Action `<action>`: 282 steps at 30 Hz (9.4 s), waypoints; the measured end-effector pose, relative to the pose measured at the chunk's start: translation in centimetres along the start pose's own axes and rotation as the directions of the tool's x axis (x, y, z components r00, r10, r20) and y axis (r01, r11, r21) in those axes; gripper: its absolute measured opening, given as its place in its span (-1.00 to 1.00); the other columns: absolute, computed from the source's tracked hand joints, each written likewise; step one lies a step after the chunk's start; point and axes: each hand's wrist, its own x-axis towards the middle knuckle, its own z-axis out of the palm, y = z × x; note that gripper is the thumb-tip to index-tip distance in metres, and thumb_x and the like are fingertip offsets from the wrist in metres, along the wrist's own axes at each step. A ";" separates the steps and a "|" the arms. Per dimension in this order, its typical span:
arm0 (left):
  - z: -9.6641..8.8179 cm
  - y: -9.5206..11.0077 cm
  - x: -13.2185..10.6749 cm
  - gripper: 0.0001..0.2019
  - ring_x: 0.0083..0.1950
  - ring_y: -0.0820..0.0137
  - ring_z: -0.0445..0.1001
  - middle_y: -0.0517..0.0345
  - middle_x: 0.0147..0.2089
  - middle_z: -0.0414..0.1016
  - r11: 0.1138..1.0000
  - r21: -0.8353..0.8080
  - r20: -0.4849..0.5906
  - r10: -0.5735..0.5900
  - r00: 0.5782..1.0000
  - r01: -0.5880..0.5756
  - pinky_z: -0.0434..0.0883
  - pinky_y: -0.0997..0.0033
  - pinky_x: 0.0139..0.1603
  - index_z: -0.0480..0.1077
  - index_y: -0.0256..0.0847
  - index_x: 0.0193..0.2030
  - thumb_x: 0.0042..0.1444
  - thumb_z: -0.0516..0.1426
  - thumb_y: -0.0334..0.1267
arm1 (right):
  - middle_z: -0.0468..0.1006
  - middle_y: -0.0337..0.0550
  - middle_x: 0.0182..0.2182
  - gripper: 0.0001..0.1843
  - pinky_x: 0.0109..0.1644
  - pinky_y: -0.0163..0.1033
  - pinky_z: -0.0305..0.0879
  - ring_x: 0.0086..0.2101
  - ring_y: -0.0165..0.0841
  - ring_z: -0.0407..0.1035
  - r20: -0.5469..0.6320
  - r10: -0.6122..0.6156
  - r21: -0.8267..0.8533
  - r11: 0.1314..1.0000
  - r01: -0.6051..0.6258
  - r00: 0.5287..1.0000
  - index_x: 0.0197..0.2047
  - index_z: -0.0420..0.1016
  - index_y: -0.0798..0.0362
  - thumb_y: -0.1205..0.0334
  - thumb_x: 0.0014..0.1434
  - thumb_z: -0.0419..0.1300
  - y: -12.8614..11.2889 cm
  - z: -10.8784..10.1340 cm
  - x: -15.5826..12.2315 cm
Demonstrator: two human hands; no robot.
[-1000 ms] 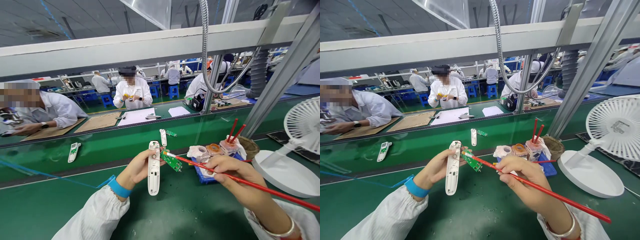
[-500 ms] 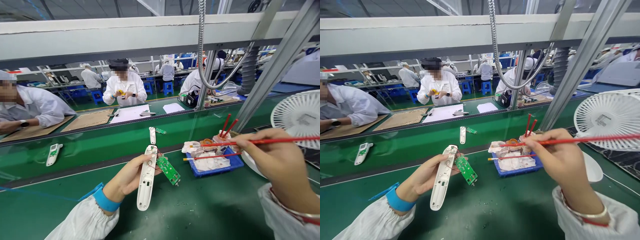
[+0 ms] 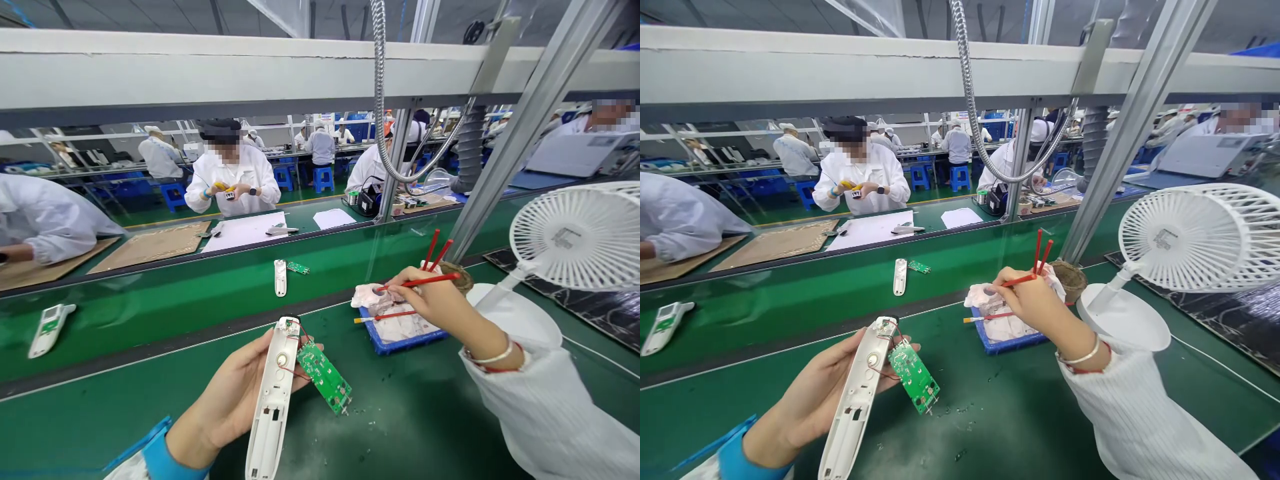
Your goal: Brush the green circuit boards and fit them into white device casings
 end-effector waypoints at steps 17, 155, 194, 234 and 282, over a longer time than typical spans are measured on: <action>-0.1 -0.2 1.0 -0.69 -0.17 0.21 0.55 -0.06 -0.19 0.57 0.997 -0.047 -0.090 0.049 0.995 -0.053 0.40 0.11 0.07 0.46 -0.37 -0.10 0.19 0.04 -0.18 | 0.61 -0.20 -0.36 -0.87 -0.30 -0.21 0.44 -0.33 -0.26 0.52 -0.287 -0.172 0.019 0.983 0.185 0.942 -0.30 0.42 -0.05 0.38 0.08 0.19 -1.1 -2.0 -5.8; -1.0 -5.3 5.8 -0.73 -0.37 0.39 0.42 0.19 -0.42 0.55 0.177 0.940 0.148 0.560 0.815 -0.292 0.29 0.47 -0.35 0.57 -0.17 -0.47 -0.05 0.06 -0.51 | 0.38 -0.32 -0.55 -0.70 -0.44 -0.30 0.25 -0.51 -0.42 0.32 0.345 0.511 0.633 0.493 -0.597 0.787 -0.46 0.27 0.04 0.14 -0.13 0.34 -11.2 9.6 -6.7; -2.0 -5.7 6.3 -0.72 -0.15 0.32 0.44 -0.08 -0.12 0.47 0.954 0.274 0.187 0.073 0.980 -0.123 0.39 0.31 -0.13 0.44 -0.28 -0.04 0.09 0.17 -0.30 | 0.33 -0.36 -0.58 -0.60 -0.42 -0.30 0.26 -0.54 -0.43 0.29 0.197 0.498 0.465 0.711 -0.527 0.845 -0.09 0.42 0.08 0.13 -0.02 0.29 -10.3 7.3 -5.8; -0.7 -5.5 4.7 -0.20 -0.34 0.46 0.41 0.14 -0.32 0.50 0.850 0.447 0.166 0.227 0.960 -0.278 0.31 0.47 -0.25 -0.08 -0.10 0.35 0.03 0.22 -0.19 | 0.49 -0.12 -0.38 -0.60 -0.27 -0.23 0.34 -0.36 -0.33 0.37 -0.120 0.025 0.179 0.984 -0.003 0.992 0.09 0.34 0.07 0.15 0.19 0.14 -10.9 9.2 -8.6; -0.2 -5.6 4.0 -0.80 -0.19 0.39 0.30 0.07 -0.21 0.33 -0.107 0.916 0.382 0.528 0.758 -0.387 0.28 0.44 -0.20 0.41 -0.23 -0.26 0.22 -0.04 -0.37 | 0.30 -0.32 -0.52 -0.69 -0.41 -0.36 0.26 -0.51 -0.46 0.25 -0.114 0.102 0.337 0.940 -0.058 0.988 -0.07 0.38 0.04 0.35 0.08 0.21 -11.0 6.3 -7.5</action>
